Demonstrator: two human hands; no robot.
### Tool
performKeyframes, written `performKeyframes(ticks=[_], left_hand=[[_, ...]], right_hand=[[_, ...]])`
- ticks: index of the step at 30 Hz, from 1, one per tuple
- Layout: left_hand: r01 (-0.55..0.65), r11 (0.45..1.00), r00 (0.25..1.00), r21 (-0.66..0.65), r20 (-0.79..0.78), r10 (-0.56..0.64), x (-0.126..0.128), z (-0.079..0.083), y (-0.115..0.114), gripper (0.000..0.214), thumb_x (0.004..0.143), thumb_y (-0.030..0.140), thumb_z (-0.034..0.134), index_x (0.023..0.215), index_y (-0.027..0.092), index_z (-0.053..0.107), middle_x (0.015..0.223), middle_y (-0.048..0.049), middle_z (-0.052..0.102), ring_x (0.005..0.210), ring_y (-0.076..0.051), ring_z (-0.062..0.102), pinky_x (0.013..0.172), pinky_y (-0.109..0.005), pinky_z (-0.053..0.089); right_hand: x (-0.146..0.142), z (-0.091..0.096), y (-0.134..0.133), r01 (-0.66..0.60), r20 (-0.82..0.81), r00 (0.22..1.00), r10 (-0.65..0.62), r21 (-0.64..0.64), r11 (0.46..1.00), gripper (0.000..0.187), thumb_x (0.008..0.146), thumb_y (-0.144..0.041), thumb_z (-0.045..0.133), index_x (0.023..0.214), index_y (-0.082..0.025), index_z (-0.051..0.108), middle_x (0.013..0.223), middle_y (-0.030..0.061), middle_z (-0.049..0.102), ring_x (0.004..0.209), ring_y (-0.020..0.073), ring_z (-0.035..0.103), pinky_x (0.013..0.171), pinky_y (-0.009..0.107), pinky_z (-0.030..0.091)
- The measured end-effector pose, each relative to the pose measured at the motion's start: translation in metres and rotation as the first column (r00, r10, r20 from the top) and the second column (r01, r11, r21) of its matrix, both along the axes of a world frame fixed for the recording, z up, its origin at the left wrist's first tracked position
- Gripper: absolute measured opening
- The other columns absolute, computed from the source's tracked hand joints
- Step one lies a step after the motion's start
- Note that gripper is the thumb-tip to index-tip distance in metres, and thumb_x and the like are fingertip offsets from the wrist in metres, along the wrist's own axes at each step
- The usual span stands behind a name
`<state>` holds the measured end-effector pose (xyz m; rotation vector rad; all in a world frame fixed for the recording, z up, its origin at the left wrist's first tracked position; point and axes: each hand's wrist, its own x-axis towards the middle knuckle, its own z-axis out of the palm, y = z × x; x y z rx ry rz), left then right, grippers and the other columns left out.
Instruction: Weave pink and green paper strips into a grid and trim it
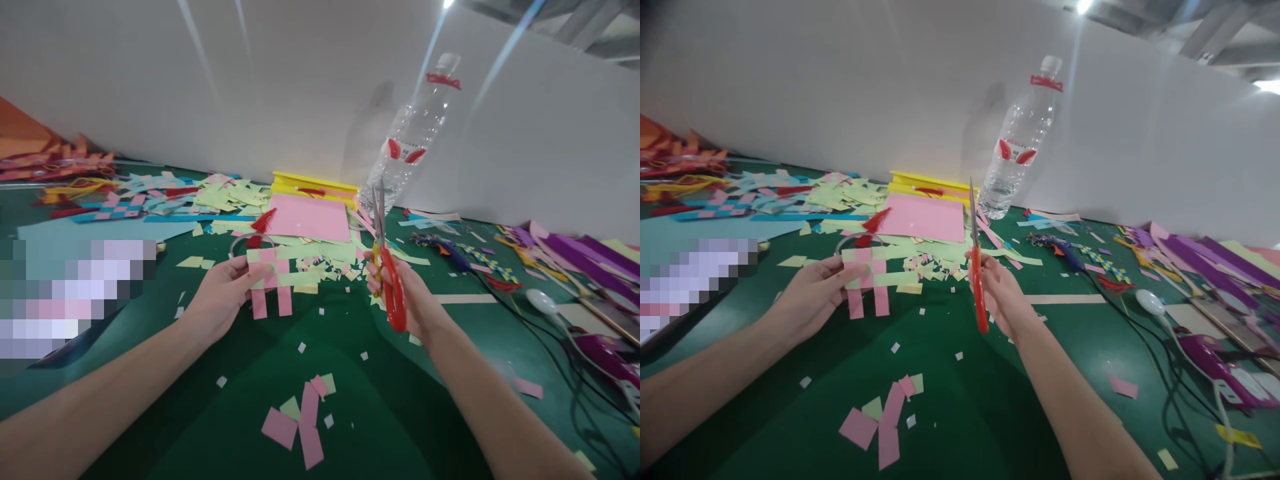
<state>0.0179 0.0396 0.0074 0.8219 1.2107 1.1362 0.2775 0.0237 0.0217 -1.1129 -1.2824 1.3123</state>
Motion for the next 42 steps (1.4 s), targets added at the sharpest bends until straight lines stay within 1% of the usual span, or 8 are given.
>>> performKeyframes(ticks=[3, 7, 12, 15, 20, 27, 34, 42], left_hand=[[-0.003, 1.0, 1.0, -0.002, 0.013, 0.003, 0.0, 0.0, 0.0, 0.016, 0.075, 0.011, 0.067, 0.09, 0.017, 0.068, 0.089, -0.0053, 0.072, 0.081, -0.017, 0.067, 0.061, -0.021, 0.058], [-0.014, 1.0, 0.999, 0.015, 0.046, 0.014, -0.001, -0.003, 0.0, 0.022, 0.073, 0.011, 0.069, 0.094, 0.017, 0.068, 0.091, -0.0066, 0.072, 0.084, -0.019, 0.068, 0.063, -0.024, 0.059], [-0.012, 0.999, 0.996, 0.052, 0.089, 0.007, -0.002, -0.008, 0.002, 0.023, 0.073, 0.015, 0.071, 0.096, 0.016, 0.067, 0.091, -0.0079, 0.072, 0.086, -0.021, 0.068, 0.066, -0.026, 0.059], [-0.041, 0.998, 0.994, 0.053, 0.102, 0.036, -0.003, -0.01, 0.003, 0.022, 0.074, 0.013, 0.07, 0.095, 0.017, 0.067, 0.094, -0.0072, 0.072, 0.088, -0.02, 0.068, 0.067, -0.025, 0.059], [-0.03, 0.996, 0.994, 0.086, 0.109, 0.021, -0.002, -0.011, 0.003, 0.022, 0.072, 0.014, 0.072, 0.094, 0.018, 0.069, 0.086, -0.0051, 0.072, 0.083, -0.017, 0.068, 0.071, -0.023, 0.058], [-0.036, 0.997, 0.995, 0.075, 0.097, 0.029, -0.001, -0.01, 0.0, 0.014, 0.073, 0.013, 0.07, 0.086, 0.018, 0.069, 0.076, -0.0024, 0.07, 0.076, -0.015, 0.068, 0.066, -0.02, 0.057], [0.047, 0.993, 0.998, 0.106, 0.036, -0.051, -0.002, -0.013, -0.003, 0.017, 0.065, 0.024, 0.079, 0.075, 0.016, 0.067, 0.073, -0.002, 0.07, 0.076, -0.016, 0.067, 0.062, -0.019, 0.055], [0.046, 0.992, 0.997, 0.121, 0.051, -0.052, -0.002, -0.015, -0.004, 0.02, 0.063, 0.027, 0.08, 0.075, 0.016, 0.068, 0.07, -0.0018, 0.069, 0.072, -0.014, 0.067, 0.06, -0.018, 0.055]], right_hand=[[-0.006, 0.003, -0.002, 0.07, 0.178, 0.981, -0.073, 0.023, 0.997, 0.045, 0.07, -0.05, 0.063, 0.102, -0.022, 0.051, 0.081, 0.0003, 0.049, 0.065, 0.0129, 0.047, 0.062, 0.026, 0.044], [-0.009, 0.006, -0.006, 0.067, 0.41, 0.909, -0.075, 0.034, 0.997, 0.05, 0.07, -0.047, 0.064, 0.11, -0.023, 0.046, 0.094, 0.0033, 0.056, 0.088, 0.0191, 0.055, 0.077, 0.031, 0.047], [-0.005, 0.004, -0.009, 0.02, 0.658, 0.752, -0.035, 0.031, 0.999, 0.059, 0.074, -0.042, 0.062, 0.125, -0.023, 0.04, 0.111, 0.0087, 0.055, 0.1, 0.0262, 0.054, 0.08, 0.04, 0.047], [-0.005, 0.001, -0.008, -0.025, 0.738, 0.672, -0.058, 0.101, 0.995, 0.06, 0.074, -0.043, 0.061, 0.126, -0.022, 0.04, 0.122, 0.0109, 0.051, 0.11, 0.028, 0.05, 0.088, 0.042, 0.044], [-0.005, -0.002, -0.009, -0.082, 0.797, 0.599, -0.078, 0.158, 0.984, 0.061, 0.074, -0.042, 0.06, 0.128, -0.021, 0.041, 0.131, 0.0131, 0.045, 0.12, 0.0304, 0.045, 0.095, 0.045, 0.041], [-0.006, 0.0, -0.011, -0.113, 0.81, 0.586, -0.023, 0.11, 0.987, 0.066, 0.073, -0.044, 0.06, 0.131, -0.019, 0.04, 0.13, 0.0148, 0.047, 0.11, 0.0293, 0.052, 0.091, 0.045, 0.045], [-0.007, 0.004, -0.013, -0.134, 0.772, 0.635, 0.015, 0.091, 0.987, 0.063, 0.073, -0.038, 0.062, 0.13, -0.018, 0.043, 0.128, 0.0136, 0.05, 0.109, 0.0282, 0.054, 0.089, 0.044, 0.047], [-0.003, 0.0, -0.009, -0.153, 0.726, 0.683, 0.076, 0.04, 0.987, 0.056, 0.074, -0.033, 0.062, 0.126, -0.017, 0.046, 0.113, 0.0097, 0.059, 0.103, 0.0243, 0.057, 0.093, 0.043, 0.045]])
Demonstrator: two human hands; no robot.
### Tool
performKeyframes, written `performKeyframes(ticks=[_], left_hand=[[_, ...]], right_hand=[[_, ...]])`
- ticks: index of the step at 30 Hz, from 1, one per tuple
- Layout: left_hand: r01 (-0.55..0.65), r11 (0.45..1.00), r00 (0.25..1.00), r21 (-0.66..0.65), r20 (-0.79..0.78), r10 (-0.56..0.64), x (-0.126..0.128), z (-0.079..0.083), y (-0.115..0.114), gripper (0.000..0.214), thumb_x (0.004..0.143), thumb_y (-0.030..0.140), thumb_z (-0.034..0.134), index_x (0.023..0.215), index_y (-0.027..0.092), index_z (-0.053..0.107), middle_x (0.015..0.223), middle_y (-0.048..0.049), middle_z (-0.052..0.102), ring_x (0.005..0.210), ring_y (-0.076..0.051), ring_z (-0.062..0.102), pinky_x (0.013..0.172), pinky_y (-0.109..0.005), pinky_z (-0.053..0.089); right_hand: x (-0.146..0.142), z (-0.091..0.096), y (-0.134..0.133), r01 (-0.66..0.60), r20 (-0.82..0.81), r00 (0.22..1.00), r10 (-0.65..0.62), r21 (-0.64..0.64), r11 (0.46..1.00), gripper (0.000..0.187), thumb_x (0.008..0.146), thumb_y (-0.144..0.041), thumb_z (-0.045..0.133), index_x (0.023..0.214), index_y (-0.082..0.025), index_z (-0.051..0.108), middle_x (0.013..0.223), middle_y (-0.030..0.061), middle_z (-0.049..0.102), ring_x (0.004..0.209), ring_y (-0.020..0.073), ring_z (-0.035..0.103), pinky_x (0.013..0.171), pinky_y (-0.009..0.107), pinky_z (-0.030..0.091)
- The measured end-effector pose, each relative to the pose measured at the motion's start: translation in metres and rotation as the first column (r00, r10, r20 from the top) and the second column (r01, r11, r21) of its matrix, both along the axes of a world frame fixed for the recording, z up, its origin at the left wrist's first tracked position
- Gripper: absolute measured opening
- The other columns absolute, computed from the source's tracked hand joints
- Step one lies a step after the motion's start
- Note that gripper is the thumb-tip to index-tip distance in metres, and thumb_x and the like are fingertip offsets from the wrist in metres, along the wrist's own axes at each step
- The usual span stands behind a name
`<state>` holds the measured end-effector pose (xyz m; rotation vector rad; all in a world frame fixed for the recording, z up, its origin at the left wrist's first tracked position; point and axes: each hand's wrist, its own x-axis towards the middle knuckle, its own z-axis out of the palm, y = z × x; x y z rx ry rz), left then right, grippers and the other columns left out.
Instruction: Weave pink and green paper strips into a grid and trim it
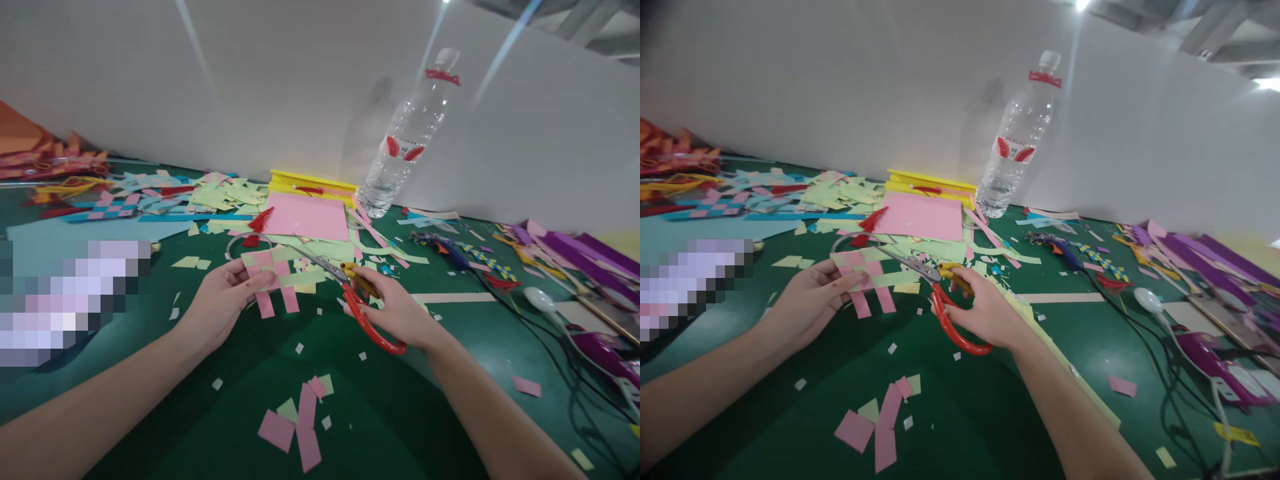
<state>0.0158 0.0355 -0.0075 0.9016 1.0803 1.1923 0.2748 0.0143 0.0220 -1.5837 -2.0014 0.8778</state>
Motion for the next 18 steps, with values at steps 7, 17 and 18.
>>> performKeyframes(ticks=[7, 17, 18], left_hand=[[0.01, 1.0, 1.0, -0.006, 0.022, -0.01, 0.001, 0.0014, -0.0009, 0.019, 0.064, 0.026, 0.08, 0.075, 0.018, 0.066, 0.071, 0.0, 0.068, 0.07, -0.013, 0.066, 0.061, -0.018, 0.056], [0.007, 1.0, 1.0, -0.01, 0.008, -0.007, -0.0007, -0.0006, 0.0002, 0.017, 0.065, 0.026, 0.079, 0.07, 0.018, 0.064, 0.068, 0.0007, 0.067, 0.068, -0.012, 0.065, 0.059, -0.018, 0.056], [0.005, 1.0, 1.0, -0.01, 0.008, -0.005, -0.0004, 0.0001, -0.0001, 0.016, 0.065, 0.025, 0.079, 0.071, 0.018, 0.065, 0.067, 0.0006, 0.067, 0.068, -0.013, 0.065, 0.058, -0.018, 0.055]], right_hand=[[-0.0012, 0.0024, 0.0, 0.013, -0.027, 1.0, -0.014, -0.023, 1.0, 0.054, 0.075, -0.037, 0.061, 0.124, -0.016, 0.049, 0.122, 0.0122, 0.057, 0.107, 0.0258, 0.057, 0.092, 0.041, 0.046], [-0.0012, 0.0034, 0.0016, -0.015, -0.029, 0.999, 0.014, -0.04, 0.999, 0.047, 0.077, -0.034, 0.061, 0.12, -0.017, 0.051, 0.109, 0.0084, 0.062, 0.093, 0.022, 0.063, 0.084, 0.038, 0.049], [-0.0011, 0.0035, 0.0017, -0.018, -0.026, 1.0, 0.017, -0.039, 0.999, 0.045, 0.077, -0.034, 0.061, 0.119, -0.017, 0.052, 0.108, 0.0079, 0.063, 0.092, 0.0218, 0.063, 0.083, 0.038, 0.049]])
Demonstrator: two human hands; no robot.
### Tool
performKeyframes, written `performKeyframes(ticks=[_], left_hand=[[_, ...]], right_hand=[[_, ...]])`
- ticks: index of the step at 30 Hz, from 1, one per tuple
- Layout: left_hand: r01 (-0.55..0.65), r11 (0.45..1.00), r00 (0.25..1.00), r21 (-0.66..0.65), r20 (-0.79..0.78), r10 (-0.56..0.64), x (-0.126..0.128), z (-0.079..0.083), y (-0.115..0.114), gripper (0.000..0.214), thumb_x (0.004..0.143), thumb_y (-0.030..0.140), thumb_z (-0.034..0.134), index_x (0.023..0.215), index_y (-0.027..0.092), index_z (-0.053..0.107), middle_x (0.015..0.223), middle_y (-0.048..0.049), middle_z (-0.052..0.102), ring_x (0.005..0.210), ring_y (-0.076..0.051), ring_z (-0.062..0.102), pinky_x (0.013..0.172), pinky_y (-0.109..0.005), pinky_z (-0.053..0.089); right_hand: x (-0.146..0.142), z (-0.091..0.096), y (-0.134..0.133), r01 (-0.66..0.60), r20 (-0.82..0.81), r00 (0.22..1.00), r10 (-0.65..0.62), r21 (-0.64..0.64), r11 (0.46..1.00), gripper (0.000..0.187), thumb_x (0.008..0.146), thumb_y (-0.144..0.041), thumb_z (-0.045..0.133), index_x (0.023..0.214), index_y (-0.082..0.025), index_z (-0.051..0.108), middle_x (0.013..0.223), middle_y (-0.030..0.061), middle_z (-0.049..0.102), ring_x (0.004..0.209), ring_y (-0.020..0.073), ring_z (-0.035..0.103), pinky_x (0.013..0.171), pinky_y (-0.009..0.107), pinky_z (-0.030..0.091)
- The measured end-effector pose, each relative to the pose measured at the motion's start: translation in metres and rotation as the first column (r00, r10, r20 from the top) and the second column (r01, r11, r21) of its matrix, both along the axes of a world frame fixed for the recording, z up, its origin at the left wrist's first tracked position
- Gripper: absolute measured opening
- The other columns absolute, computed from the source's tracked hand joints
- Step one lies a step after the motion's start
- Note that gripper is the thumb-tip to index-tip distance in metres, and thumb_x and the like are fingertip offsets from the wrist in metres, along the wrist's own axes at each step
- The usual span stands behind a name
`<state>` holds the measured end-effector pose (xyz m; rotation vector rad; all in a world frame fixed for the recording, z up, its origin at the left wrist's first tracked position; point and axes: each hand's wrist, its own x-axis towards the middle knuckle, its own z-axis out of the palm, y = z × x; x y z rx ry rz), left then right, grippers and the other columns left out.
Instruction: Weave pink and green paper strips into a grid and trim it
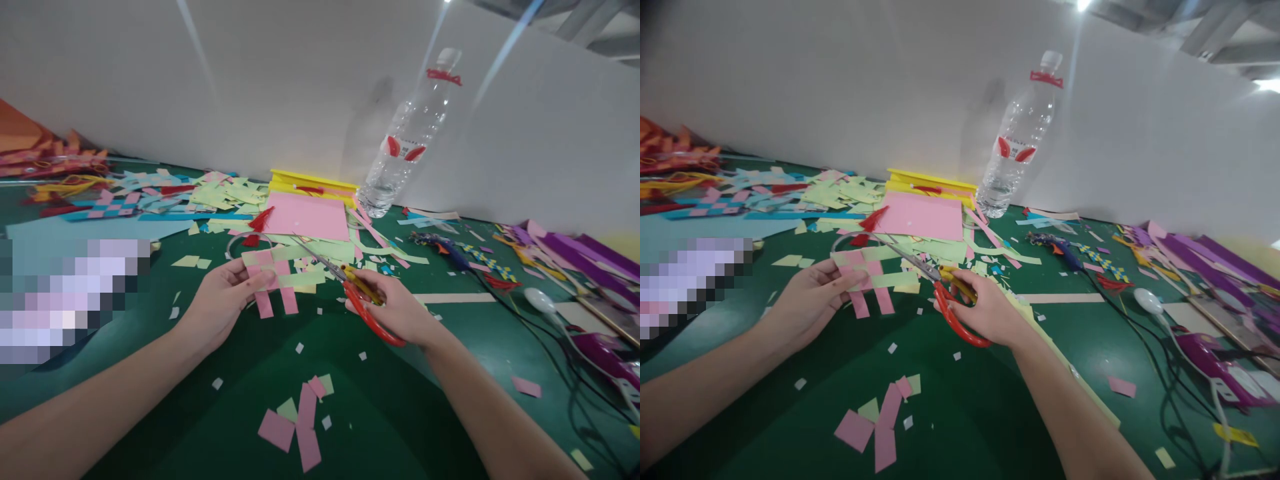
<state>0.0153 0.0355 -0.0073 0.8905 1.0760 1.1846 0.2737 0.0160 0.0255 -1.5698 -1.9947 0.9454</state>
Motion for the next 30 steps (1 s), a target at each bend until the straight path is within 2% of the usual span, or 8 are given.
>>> performKeyframes(ticks=[7, 13, 15, 18, 22, 26, 30], left_hand=[[-0.031, 0.999, 0.999, -0.025, -0.009, 0.031, 0.003, 0.005, -0.001, 0.012, 0.066, 0.02, 0.077, 0.069, 0.016, 0.066, 0.064, -0.001, 0.066, 0.063, -0.013, 0.064, 0.054, -0.019, 0.054], [-0.055, 0.998, 0.998, -0.026, -0.006, 0.055, 0.002, 0.005, 0.0, 0.008, 0.068, 0.016, 0.074, 0.072, 0.016, 0.067, 0.065, -0.0004, 0.067, 0.063, -0.011, 0.064, 0.055, -0.017, 0.054], [-0.08, 0.996, 0.997, -0.03, -0.006, 0.08, 0.001, 0.005, 0.001, 0.009, 0.069, 0.014, 0.073, 0.076, 0.016, 0.068, 0.066, -0.0004, 0.067, 0.064, -0.012, 0.065, 0.056, -0.016, 0.055], [-0.132, 0.991, 0.991, -0.019, 0.005, 0.132, 0.0, 0.006, 0.004, 0.016, 0.071, 0.013, 0.071, 0.087, 0.016, 0.069, 0.074, -0.002, 0.07, 0.069, -0.013, 0.066, 0.056, -0.017, 0.055], [-0.231, 0.973, 0.968, -0.009, 0.101, 0.23, -0.001, 0.01, 0.009, 0.014, 0.074, 0.009, 0.068, 0.087, 0.016, 0.068, 0.082, -0.0014, 0.07, 0.074, -0.011, 0.066, 0.066, -0.017, 0.057], [-0.279, 0.96, 0.95, -0.018, 0.141, 0.279, -0.002, 0.011, 0.01, 0.014, 0.077, 0.006, 0.065, 0.087, 0.015, 0.066, 0.085, -0.0011, 0.07, 0.076, -0.009, 0.066, 0.072, -0.016, 0.056], [-0.287, 0.957, 0.947, -0.027, 0.142, 0.288, 0.0, 0.012, 0.008, 0.016, 0.075, 0.005, 0.065, 0.089, 0.014, 0.066, 0.087, -0.0029, 0.07, 0.076, -0.011, 0.066, 0.072, -0.019, 0.057]], right_hand=[[0.0, 0.005, -0.001, -0.029, -0.015, 0.999, 0.029, -0.023, 0.999, 0.025, 0.079, -0.031, 0.059, 0.102, -0.02, 0.062, 0.094, 0.0041, 0.068, 0.084, 0.0205, 0.065, 0.077, 0.035, 0.049], [-0.001, 0.005, -0.001, -0.014, -0.075, 0.997, 0.012, -0.032, 0.999, 0.023, 0.078, -0.033, 0.061, 0.097, -0.02, 0.061, 0.092, 0.004, 0.068, 0.086, 0.0202, 0.065, 0.079, 0.033, 0.049], [0.001, 0.003, 0.0, 0.012, -0.069, 0.998, -0.013, -0.019, 1.0, 0.027, 0.077, -0.034, 0.062, 0.1, -0.021, 0.059, 0.096, 0.0046, 0.067, 0.087, 0.0205, 0.064, 0.079, 0.033, 0.05], [0.004, 0.002, 0.001, 0.039, -0.053, 0.998, -0.042, -0.057, 0.998, 0.041, 0.08, -0.037, 0.058, 0.117, -0.021, 0.051, 0.111, 0.0078, 0.062, 0.095, 0.0211, 0.063, 0.08, 0.034, 0.051], [0.005, 0.006, 0.001, 0.049, 0.093, 0.995, -0.045, -0.045, 0.998, 0.056, 0.081, -0.039, 0.056, 0.13, -0.019, 0.04, 0.121, 0.0118, 0.057, 0.1, 0.0243, 0.06, 0.085, 0.039, 0.049], [0.005, 0.008, 0.0, 0.006, 0.155, 0.988, -0.005, -0.002, 1.0, 0.056, 0.08, -0.039, 0.055, 0.13, -0.017, 0.042, 0.124, 0.0132, 0.055, 0.104, 0.0258, 0.057, 0.086, 0.041, 0.048], [0.004, 0.006, -0.001, -0.026, 0.168, 0.986, 0.02, 0.036, 0.999, 0.053, 0.079, -0.037, 0.057, 0.128, -0.019, 0.048, 0.124, 0.0117, 0.056, 0.105, 0.026, 0.057, 0.086, 0.041, 0.048]])
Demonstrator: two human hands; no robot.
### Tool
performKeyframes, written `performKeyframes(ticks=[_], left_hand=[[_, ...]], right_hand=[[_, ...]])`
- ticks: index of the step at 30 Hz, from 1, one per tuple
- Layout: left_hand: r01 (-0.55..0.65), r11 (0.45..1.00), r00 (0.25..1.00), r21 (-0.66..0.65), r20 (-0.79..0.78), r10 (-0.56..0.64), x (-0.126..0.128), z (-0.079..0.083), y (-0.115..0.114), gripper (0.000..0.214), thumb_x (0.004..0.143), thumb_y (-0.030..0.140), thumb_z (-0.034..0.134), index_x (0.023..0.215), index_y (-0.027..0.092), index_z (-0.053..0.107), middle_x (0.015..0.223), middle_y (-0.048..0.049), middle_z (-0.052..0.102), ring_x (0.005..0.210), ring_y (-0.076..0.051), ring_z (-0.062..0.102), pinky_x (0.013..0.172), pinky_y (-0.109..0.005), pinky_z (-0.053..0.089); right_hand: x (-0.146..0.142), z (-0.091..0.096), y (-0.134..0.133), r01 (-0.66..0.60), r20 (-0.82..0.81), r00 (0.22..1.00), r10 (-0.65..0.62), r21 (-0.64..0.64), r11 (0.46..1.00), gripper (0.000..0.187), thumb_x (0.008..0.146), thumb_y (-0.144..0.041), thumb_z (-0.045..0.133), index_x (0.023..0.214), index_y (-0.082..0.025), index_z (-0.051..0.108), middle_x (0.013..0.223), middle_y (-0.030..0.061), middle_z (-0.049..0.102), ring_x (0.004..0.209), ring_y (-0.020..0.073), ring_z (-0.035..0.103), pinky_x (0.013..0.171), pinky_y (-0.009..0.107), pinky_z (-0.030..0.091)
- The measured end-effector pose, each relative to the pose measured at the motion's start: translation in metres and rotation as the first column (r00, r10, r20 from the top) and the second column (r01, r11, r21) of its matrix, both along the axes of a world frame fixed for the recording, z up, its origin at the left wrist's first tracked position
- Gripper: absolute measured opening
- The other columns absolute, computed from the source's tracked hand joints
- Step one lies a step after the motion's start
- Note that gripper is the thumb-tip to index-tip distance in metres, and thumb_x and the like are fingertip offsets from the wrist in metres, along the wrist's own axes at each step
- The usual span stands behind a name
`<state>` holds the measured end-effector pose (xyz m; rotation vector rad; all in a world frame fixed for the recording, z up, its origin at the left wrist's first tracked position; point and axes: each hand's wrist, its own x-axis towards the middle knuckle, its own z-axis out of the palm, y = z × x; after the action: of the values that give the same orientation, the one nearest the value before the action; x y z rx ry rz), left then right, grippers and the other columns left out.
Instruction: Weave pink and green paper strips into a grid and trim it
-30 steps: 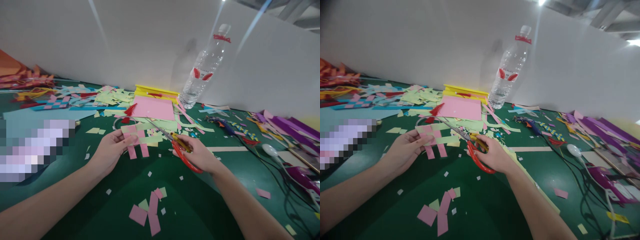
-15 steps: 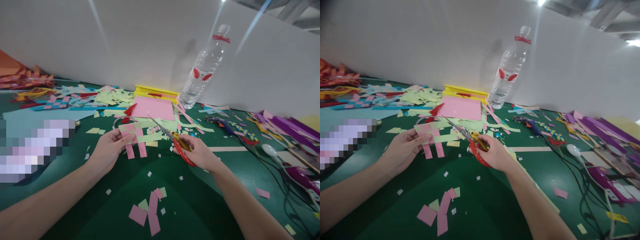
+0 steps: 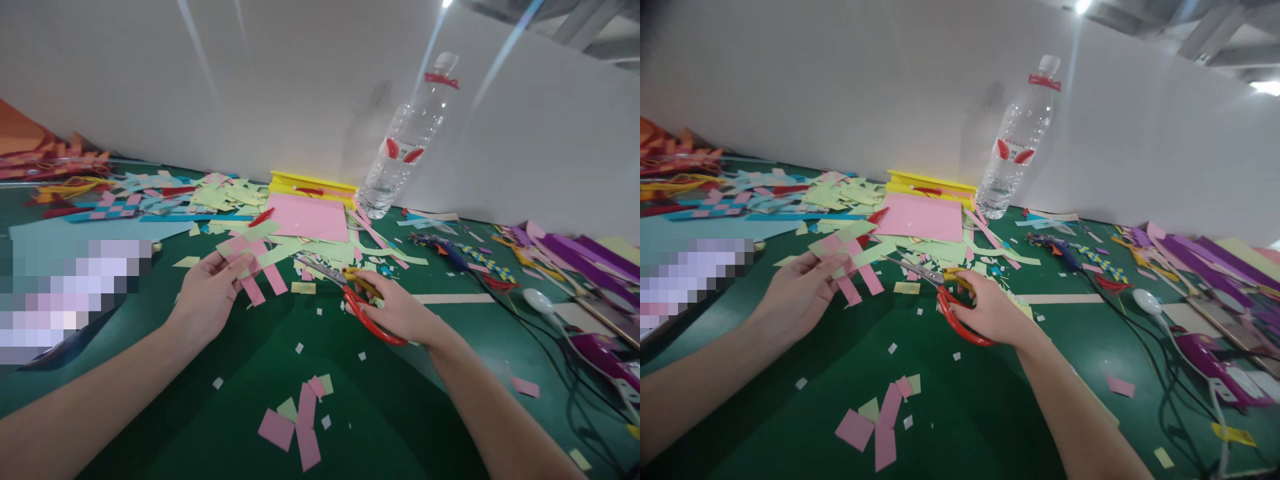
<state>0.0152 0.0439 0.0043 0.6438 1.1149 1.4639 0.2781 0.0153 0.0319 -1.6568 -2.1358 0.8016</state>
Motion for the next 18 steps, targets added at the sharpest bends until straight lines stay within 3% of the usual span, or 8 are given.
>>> performKeyframes(ticks=[4, 11, 18], left_hand=[[0.026, 1.0, 1.0, -0.005, -0.011, -0.026, 0.0024, 0.0003, -0.0023, 0.021, 0.074, 0.007, 0.067, 0.092, 0.016, 0.066, 0.088, -0.0031, 0.07, 0.078, -0.013, 0.067, 0.072, -0.024, 0.058], [0.07, 0.997, 0.997, 0.009, -0.041, -0.07, 0.0031, 0.0003, -0.0064, 0.013, 0.071, 0.013, 0.072, 0.082, 0.017, 0.068, 0.073, 0.0018, 0.069, 0.069, -0.009, 0.065, 0.064, -0.016, 0.055], [0.076, 0.997, 0.996, 0.024, -0.048, -0.075, 0.0033, 0.0002, -0.0077, 0.014, 0.069, 0.015, 0.074, 0.081, 0.017, 0.067, 0.074, 0.0013, 0.069, 0.071, -0.011, 0.065, 0.067, -0.018, 0.054]], right_hand=[[-0.0031, 0.0006, -0.0018, -0.028, 0.006, 1.0, 0.028, -0.008, 1.0, 0.052, 0.078, -0.036, 0.058, 0.127, -0.02, 0.05, 0.127, 0.0113, 0.055, 0.108, 0.0267, 0.057, 0.088, 0.041, 0.048], [-0.0061, 0.0033, -0.0031, -0.026, 0.012, 1.0, 0.027, -0.036, 0.999, 0.044, 0.079, -0.032, 0.056, 0.121, -0.02, 0.055, 0.121, 0.0106, 0.06, 0.105, 0.0269, 0.059, 0.084, 0.04, 0.05], [-0.0056, 0.0027, -0.002, -0.034, -0.002, 0.999, 0.034, -0.046, 0.998, 0.043, 0.078, -0.029, 0.057, 0.119, -0.019, 0.056, 0.117, 0.0102, 0.062, 0.099, 0.0256, 0.061, 0.08, 0.038, 0.051]])
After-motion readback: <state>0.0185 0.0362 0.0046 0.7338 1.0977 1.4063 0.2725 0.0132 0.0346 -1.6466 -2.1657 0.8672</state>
